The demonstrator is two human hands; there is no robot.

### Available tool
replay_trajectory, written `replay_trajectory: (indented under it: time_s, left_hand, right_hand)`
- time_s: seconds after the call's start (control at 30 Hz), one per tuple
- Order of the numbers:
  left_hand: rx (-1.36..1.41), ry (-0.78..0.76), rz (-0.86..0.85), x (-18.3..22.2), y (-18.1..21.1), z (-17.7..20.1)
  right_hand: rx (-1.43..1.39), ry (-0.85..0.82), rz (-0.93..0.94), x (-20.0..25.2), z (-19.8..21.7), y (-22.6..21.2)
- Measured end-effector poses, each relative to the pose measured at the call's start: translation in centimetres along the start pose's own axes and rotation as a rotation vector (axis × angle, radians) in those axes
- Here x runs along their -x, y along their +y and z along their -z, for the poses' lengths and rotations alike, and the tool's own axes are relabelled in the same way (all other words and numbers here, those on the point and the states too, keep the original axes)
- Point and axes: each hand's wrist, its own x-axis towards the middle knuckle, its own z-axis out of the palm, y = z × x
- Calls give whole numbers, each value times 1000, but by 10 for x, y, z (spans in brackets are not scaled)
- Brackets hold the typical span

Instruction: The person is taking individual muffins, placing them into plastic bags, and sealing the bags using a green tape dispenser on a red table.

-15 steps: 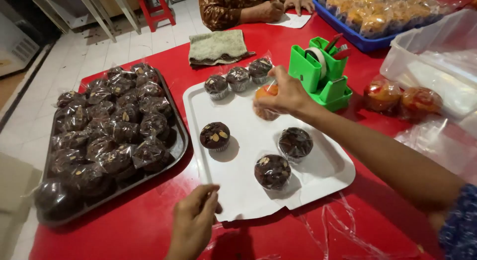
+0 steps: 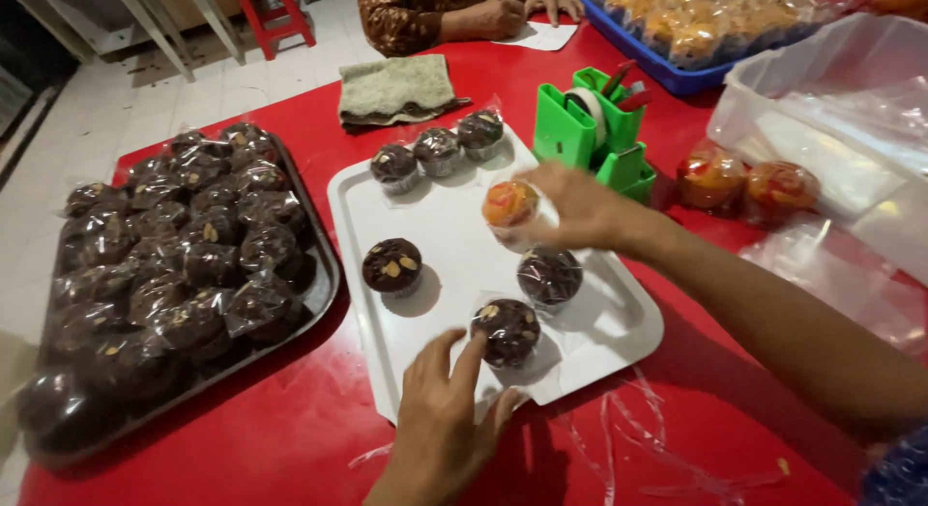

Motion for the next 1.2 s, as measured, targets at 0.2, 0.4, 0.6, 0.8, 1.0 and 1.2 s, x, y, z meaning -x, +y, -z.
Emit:
replay_trajectory:
  time_s: [0.2, 0.4, 0.6, 0.8, 1.0, 1.2]
  left_hand:
    - [82, -282, 307, -42, -9, -51]
    - [355, -181, 313, -22, -28, -36]
    - [624, -106, 343, -16, -11, 15]
    - [628, -77, 261, -14, -5, 12]
    - [485, -166, 336, -11, -57, -26]
    - [174, -123, 46, -38, -28, 1]
  right_hand:
    - [150, -280, 17, 43, -45, 24]
    - [299, -433, -361, 70, -18, -3]
    - [238, -21, -42, 86, -12, 8]
    - [92, 391, 113, 89, 19, -20]
    - [-413, 664, -539, 88, 55, 26]
    - [-646, 640, -789, 69, 45, 99]
